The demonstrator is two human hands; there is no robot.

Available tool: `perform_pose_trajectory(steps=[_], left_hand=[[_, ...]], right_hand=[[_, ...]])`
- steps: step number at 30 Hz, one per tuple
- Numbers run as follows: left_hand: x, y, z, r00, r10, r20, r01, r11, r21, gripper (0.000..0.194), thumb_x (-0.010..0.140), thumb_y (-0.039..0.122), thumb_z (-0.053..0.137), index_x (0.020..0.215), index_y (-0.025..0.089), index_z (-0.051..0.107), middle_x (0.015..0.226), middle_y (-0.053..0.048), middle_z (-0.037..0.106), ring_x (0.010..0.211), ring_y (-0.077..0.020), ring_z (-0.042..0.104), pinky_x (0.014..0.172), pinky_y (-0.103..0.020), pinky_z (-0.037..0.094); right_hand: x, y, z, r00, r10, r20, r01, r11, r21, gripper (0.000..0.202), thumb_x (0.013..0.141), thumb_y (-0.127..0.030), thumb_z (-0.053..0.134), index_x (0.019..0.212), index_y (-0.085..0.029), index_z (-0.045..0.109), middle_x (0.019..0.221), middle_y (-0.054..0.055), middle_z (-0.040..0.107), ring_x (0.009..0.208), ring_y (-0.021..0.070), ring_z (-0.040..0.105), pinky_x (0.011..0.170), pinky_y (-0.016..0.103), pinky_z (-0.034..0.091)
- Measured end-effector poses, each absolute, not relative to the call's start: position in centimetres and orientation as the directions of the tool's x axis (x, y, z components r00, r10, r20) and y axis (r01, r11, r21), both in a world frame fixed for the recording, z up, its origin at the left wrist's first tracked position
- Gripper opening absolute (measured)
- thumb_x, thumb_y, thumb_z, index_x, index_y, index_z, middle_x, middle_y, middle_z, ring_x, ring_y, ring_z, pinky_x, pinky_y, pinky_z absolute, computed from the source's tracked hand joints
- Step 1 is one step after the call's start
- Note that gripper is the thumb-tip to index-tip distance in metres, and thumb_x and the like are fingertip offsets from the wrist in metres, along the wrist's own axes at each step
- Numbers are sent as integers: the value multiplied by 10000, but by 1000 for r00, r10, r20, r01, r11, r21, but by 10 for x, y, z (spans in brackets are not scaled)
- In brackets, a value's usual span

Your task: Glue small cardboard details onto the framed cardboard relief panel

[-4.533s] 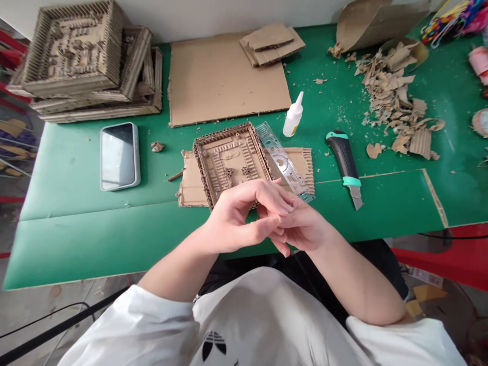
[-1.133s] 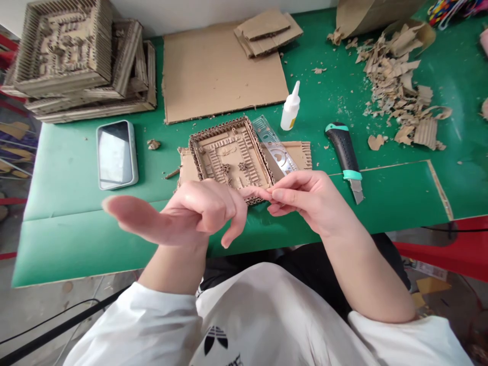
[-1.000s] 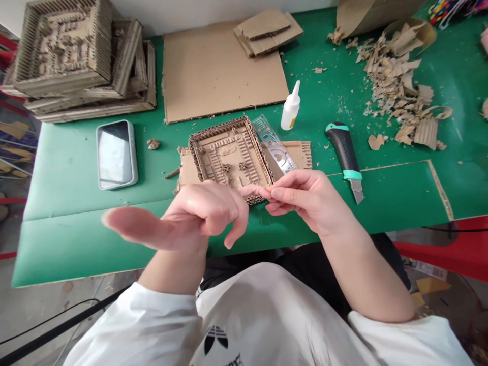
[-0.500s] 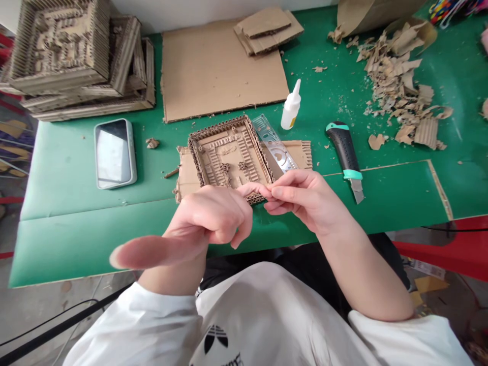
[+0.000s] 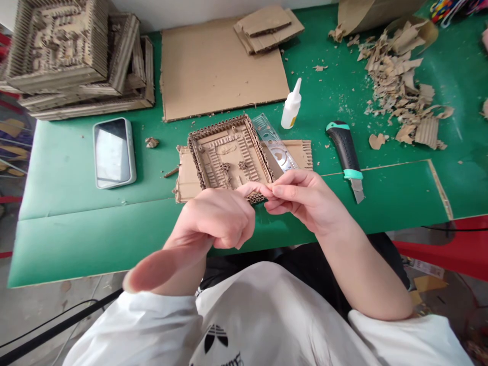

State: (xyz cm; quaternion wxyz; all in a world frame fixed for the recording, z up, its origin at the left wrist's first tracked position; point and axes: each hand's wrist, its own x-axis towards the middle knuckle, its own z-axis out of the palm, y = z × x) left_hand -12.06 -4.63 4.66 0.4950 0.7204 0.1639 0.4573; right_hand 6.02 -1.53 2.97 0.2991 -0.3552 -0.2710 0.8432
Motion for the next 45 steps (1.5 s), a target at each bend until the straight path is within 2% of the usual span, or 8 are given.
perform_pose_trajectory(steps=[9, 14, 19, 24, 29, 32, 40, 45], left_hand=[[-121, -50, 42, 506, 700, 504, -187, -481, 857, 639, 806, 765, 81, 586, 193, 261, 442, 59, 270, 390, -89, 355, 795, -389, 462], [-116, -54, 48, 548, 704, 452, -167, -437, 884, 610, 796, 783, 175, 617, 203, 233, 463, 36, 310, 428, -108, 356, 607, -316, 453], [-118, -55, 50, 482, 715, 507, -153, -501, 852, 611, 818, 757, 157, 592, 198, 250, 455, 49, 252, 414, -99, 346, 646, -333, 480], [-117, -50, 51, 424, 738, 524, -195, -491, 849, 551, 868, 683, 202, 603, 203, 249, 458, 45, 281, 391, -97, 376, 462, -255, 412], [-117, -46, 50, 377, 755, 536, -262, -468, 844, 497, 926, 577, 197, 602, 204, 252, 439, 48, 250, 378, -100, 398, 413, -229, 393], [-120, -46, 48, 376, 771, 514, -274, -437, 856, 510, 914, 592, 227, 587, 203, 268, 447, 49, 244, 394, -91, 389, 392, -203, 379], [-124, -44, 50, 404, 825, 394, -366, -249, 897, 581, 890, 636, 259, 525, 184, 267, 418, 47, 221, 396, -92, 428, 417, -213, 425], [-126, -39, 47, 414, 834, 366, -427, -176, 887, 623, 877, 672, 239, 496, 180, 249, 386, 49, 253, 382, -94, 446, 631, -326, 543]], right_hand=[[60, -16, 31, -572, 691, -442, -325, -686, -651, 139, 614, -246, 779, 636, -174, 662, 605, -17, 705, 571, 93, 681, 575, 186, 567], [56, -18, 24, -565, 702, -434, -333, -675, -658, 160, 616, -268, 782, 632, -174, 653, 578, -33, 685, 550, 87, 662, 561, 195, 561], [56, -15, 20, -545, 728, -415, -344, -646, -681, 155, 634, -286, 781, 670, -182, 672, 607, -32, 691, 571, 91, 663, 572, 210, 568], [58, -15, 24, -527, 755, -390, -345, -609, -714, 113, 661, -283, 775, 695, -198, 708, 633, -22, 708, 569, 81, 664, 572, 190, 567], [57, -17, 25, -543, 749, -379, -351, -612, -708, 113, 647, -265, 790, 734, -220, 732, 668, -26, 724, 596, 77, 678, 581, 177, 577], [57, -17, 25, -536, 756, -376, -359, -608, -708, 95, 653, -252, 785, 722, -216, 729, 660, -28, 722, 592, 75, 678, 577, 172, 578], [59, -17, 27, -470, 793, -387, -301, -556, -775, 141, 626, -283, 801, 710, -204, 720, 654, -19, 717, 598, 96, 679, 622, 227, 594], [59, -17, 29, -474, 804, -359, -299, -531, -793, 125, 633, -278, 794, 703, -205, 719, 666, -10, 724, 607, 100, 683, 610, 221, 594]])
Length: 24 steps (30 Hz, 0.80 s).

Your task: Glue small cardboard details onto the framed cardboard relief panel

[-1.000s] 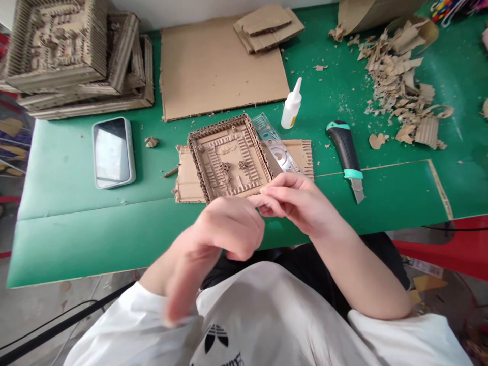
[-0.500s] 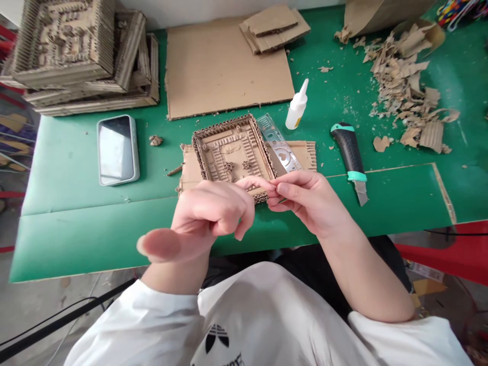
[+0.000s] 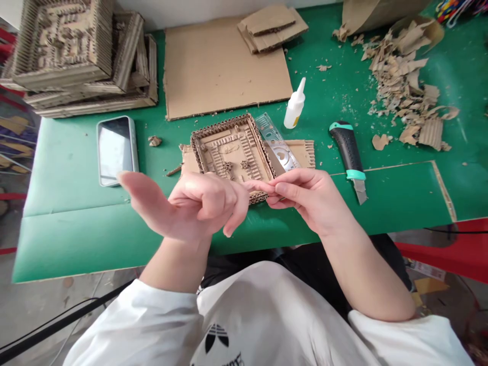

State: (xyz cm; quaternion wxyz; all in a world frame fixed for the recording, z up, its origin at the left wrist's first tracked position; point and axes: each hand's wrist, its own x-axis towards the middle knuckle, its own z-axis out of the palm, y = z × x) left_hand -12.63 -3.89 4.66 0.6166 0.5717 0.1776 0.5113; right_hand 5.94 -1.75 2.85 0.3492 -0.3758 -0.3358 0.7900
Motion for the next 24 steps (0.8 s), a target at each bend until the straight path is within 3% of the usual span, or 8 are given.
perform_pose_trajectory(steps=[4, 13, 19, 24], left_hand=[[-124, -40, 47, 400, 850, 344, -421, -163, 892, 624, 871, 684, 246, 499, 184, 218, 376, 64, 181, 369, -89, 420, 685, -353, 556], [-124, -43, 44, 410, 859, 307, -351, -162, 922, 644, 832, 729, 260, 482, 189, 229, 372, 38, 245, 341, -125, 449, 463, -290, 461], [-124, -45, 41, 432, 833, 346, -332, -209, 920, 621, 834, 727, 233, 502, 202, 241, 387, 19, 302, 343, -125, 414, 387, -267, 374], [-122, -45, 44, 460, 809, 367, -278, -261, 925, 624, 831, 737, 205, 529, 192, 232, 386, 35, 254, 334, -104, 364, 386, -242, 350]], right_hand=[[59, -17, 29, -469, 807, -358, -287, -523, -802, 129, 630, -281, 793, 702, -205, 717, 664, -11, 725, 599, 94, 677, 596, 214, 590], [60, -17, 27, -467, 807, -361, -262, -517, -815, 132, 647, -282, 781, 696, -183, 708, 624, -12, 703, 593, 93, 666, 604, 220, 582], [59, -16, 26, -464, 797, -388, -266, -543, -796, 164, 618, -297, 794, 673, -177, 697, 606, -16, 693, 573, 89, 658, 579, 211, 575], [58, -16, 26, -475, 784, -401, -284, -567, -773, 163, 609, -291, 797, 656, -177, 691, 594, -19, 686, 563, 89, 653, 573, 215, 569]])
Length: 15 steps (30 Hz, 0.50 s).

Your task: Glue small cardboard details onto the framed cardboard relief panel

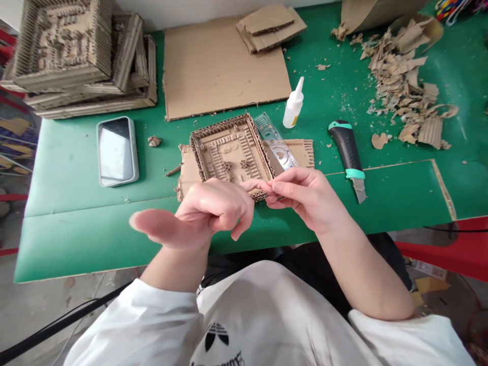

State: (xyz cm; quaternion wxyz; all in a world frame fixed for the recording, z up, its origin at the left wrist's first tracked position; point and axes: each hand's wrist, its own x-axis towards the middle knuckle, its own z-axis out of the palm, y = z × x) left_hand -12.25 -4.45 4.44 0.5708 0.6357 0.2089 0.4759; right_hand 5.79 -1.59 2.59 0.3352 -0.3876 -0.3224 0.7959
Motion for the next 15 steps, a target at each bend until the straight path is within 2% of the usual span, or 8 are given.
perform_pose_trajectory(steps=[8, 11, 13, 15], left_hand=[[-119, -44, 45, 475, 763, 439, -261, -354, 898, 594, 866, 695, 148, 555, 198, 243, 388, 35, 274, 342, -107, 361, 436, -269, 383], [-117, -45, 44, 463, 754, 466, -222, -410, 884, 623, 861, 696, 55, 541, 191, 229, 381, 45, 269, 334, -94, 352, 624, -342, 493], [-116, -45, 44, 454, 761, 464, -182, -430, 884, 634, 855, 702, 47, 528, 186, 219, 373, 57, 251, 326, -86, 341, 789, -408, 493], [-115, -46, 44, 455, 759, 466, -159, -446, 881, 634, 856, 709, 95, 520, 185, 215, 367, 65, 241, 323, -82, 334, 872, -435, 465]], right_hand=[[57, -16, 24, -502, 763, -407, -306, -597, -742, 128, 631, -269, 784, 660, -182, 695, 615, -25, 693, 573, 77, 655, 571, 192, 561], [57, -17, 23, -514, 753, -410, -318, -611, -725, 116, 640, -258, 782, 666, -186, 696, 621, -26, 700, 576, 71, 659, 577, 177, 560], [58, -17, 23, -521, 746, -415, -324, -622, -712, 108, 644, -253, 780, 666, -189, 696, 618, -27, 701, 580, 73, 663, 581, 178, 562], [58, -17, 23, -524, 743, -417, -331, -629, -704, 101, 646, -247, 778, 663, -190, 696, 619, -26, 703, 583, 77, 666, 582, 180, 563]])
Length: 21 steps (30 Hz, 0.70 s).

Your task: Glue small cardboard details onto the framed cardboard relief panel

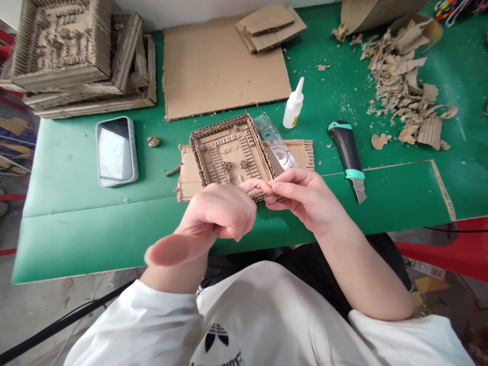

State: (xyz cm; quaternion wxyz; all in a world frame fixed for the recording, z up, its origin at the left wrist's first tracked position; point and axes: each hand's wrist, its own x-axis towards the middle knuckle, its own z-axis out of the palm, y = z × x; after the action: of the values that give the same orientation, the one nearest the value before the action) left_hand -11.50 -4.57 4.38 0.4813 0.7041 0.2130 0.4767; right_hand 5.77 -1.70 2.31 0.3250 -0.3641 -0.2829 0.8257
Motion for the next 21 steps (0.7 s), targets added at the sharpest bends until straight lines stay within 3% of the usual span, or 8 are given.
perform_pose_trajectory(steps=[6, 14, 19, 21], left_hand=[[-113, -46, 47, 484, 730, 483, -124, -489, 864, 583, 894, 652, 206, 540, 188, 210, 387, 70, 246, 348, -81, 342, 933, -416, 427], [-111, -45, 51, 508, 727, 462, -155, -451, 879, 621, 785, 778, 276, 563, 201, 221, 388, 53, 255, 352, -107, 295, 758, -392, 479], [-111, -49, 46, 488, 718, 496, -125, -505, 854, 627, 791, 778, 254, 562, 194, 232, 400, 54, 263, 363, -100, 313, 867, -409, 445], [-109, -51, 47, 517, 707, 482, -116, -501, 858, 640, 775, 795, 248, 548, 197, 228, 399, 48, 266, 367, -110, 333, 790, -394, 470]], right_hand=[[58, -17, 23, -536, 733, -419, -344, -642, -685, 86, 650, -229, 772, 662, -187, 698, 635, -26, 709, 583, 70, 668, 585, 168, 565], [57, -17, 26, -532, 732, -425, -352, -648, -675, 85, 638, -220, 770, 641, -187, 691, 612, -27, 700, 575, 73, 663, 562, 162, 549], [56, -19, 24, -528, 738, -419, -350, -639, -685, 92, 642, -239, 767, 652, -192, 688, 638, -31, 702, 584, 73, 659, 573, 176, 552], [54, -19, 22, -520, 743, -423, -342, -634, -693, 111, 642, -257, 767, 650, -188, 681, 617, -38, 686, 569, 69, 647, 575, 184, 551]])
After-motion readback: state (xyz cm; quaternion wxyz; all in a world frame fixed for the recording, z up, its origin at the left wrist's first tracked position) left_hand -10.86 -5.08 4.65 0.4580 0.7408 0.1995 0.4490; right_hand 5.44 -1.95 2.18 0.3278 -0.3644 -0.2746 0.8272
